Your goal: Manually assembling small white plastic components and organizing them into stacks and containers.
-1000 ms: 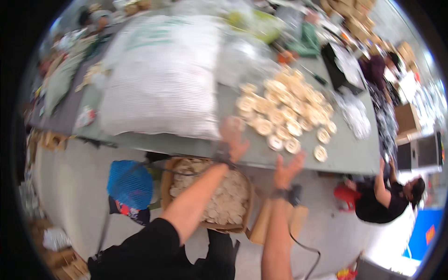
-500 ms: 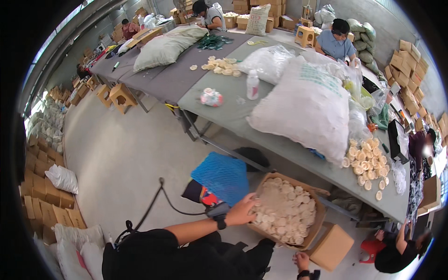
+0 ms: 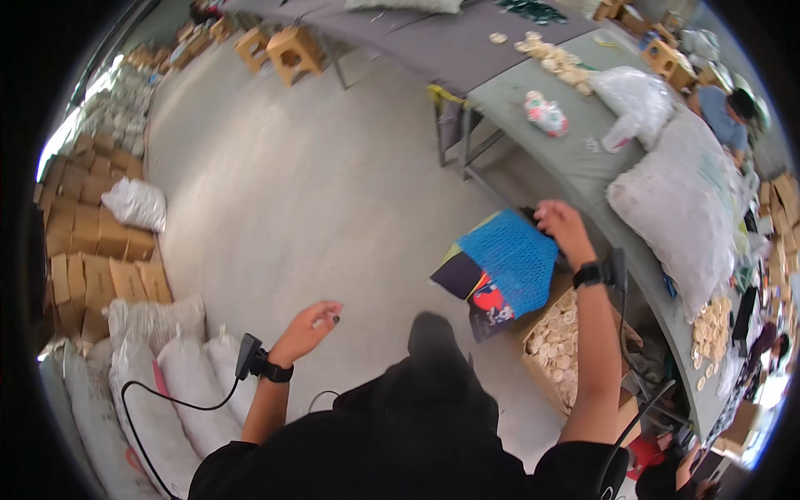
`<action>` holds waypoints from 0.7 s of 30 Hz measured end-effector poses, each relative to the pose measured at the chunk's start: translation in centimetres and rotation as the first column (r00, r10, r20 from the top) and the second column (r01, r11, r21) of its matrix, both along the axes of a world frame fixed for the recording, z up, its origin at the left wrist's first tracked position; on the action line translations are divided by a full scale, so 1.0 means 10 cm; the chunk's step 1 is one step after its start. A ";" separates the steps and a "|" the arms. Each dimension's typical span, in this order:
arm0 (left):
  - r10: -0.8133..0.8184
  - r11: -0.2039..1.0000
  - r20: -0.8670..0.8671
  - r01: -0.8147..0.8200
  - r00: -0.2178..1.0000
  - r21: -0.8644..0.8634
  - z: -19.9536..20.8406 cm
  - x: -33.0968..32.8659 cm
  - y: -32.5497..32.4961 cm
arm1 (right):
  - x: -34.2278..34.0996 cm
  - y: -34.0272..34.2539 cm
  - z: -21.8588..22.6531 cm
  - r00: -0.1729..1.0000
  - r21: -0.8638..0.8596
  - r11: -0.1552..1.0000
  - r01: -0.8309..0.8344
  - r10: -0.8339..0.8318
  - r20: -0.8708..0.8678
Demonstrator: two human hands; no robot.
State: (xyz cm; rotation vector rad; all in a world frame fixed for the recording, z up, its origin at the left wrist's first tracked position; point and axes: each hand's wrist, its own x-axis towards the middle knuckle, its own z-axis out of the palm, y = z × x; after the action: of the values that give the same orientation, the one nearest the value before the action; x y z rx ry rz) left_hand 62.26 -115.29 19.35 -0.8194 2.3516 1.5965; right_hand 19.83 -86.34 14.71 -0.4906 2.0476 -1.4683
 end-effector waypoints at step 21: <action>0.205 0.960 0.454 -0.089 0.867 -0.264 -2.44 -1.10 -3.38 | -2.62 -3.11 -1.37 0.944 0.166 0.937 0.308 -0.323 0.065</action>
State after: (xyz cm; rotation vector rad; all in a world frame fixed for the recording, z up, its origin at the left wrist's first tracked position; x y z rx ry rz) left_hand 51.26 -149.09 -5.01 -1.3031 2.1664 1.0052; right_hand -6.34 -117.43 1.04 -0.0289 2.2187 -1.4629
